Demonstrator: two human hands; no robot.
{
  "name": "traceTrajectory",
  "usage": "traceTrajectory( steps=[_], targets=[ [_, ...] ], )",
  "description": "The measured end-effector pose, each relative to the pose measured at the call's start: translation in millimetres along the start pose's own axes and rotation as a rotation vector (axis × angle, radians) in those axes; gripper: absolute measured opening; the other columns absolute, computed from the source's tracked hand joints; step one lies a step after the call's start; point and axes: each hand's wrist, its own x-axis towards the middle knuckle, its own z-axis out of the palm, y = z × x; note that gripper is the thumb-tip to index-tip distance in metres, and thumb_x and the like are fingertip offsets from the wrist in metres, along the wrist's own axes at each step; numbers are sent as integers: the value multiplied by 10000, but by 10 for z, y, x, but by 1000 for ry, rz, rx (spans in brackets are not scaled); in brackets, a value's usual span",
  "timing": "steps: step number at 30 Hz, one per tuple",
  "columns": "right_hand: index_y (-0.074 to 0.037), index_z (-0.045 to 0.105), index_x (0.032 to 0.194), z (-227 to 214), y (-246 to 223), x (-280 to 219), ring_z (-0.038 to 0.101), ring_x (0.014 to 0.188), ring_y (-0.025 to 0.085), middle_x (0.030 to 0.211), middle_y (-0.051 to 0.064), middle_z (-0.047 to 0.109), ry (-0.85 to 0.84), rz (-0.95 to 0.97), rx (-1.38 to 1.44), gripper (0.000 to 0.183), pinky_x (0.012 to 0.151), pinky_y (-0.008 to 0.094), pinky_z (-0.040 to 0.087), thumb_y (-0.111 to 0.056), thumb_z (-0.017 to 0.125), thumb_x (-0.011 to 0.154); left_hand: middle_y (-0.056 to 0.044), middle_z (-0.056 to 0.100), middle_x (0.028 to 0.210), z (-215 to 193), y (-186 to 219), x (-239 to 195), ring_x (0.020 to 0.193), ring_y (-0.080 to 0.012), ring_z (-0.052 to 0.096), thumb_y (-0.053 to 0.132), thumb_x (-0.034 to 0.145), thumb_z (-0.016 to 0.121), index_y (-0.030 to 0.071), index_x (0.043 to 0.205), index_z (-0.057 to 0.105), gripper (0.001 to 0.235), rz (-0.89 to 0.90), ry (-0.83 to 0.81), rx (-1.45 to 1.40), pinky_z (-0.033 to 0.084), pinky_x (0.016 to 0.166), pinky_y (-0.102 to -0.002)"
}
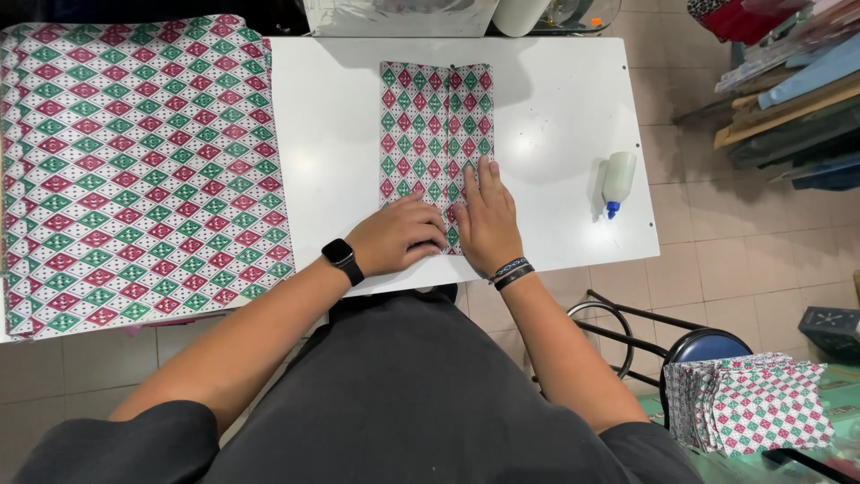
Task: The person repeatedly applies glue to a white paper sheet and adheres a patterned paper on top, then folds and stacks the finished pieces. The process is repeated multiple times with consistent hand movements and placement.
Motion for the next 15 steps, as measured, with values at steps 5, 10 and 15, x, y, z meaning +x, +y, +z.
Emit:
traceTrajectory(
  steps=[5,10,15],
  targets=[
    [-120,226,1641,-15,10,-1,90,1583,263,1717,138,127,-25,-15,-19,611,1263,433,119,-404,298,1104,38,714,1209,-41,38,-8,1316,-210,567,352,973,675,235,1048,735,152,18,-12,34,253,1238,-492],
    [-118,225,1643,14,31,15,69,1585,260,1720,133,113,-32,-31,-51,617,1263,437,105,-419,290,1108,42,716,1212,-126,109,-2,1311,-213,565,330,973,677,242,1055,743,137,30,-18,50,247,1237,-493],
    [-126,208,1646,-1,57,-11,53,1585,252,1722,128,96,-54,-37,-76,633,1267,440,84,-446,283,1105,41,714,1221,-120,167,4,1308,-209,561,317,979,664,248,1066,745,138,35,-25,104,249,1234,-494]
  ],
)
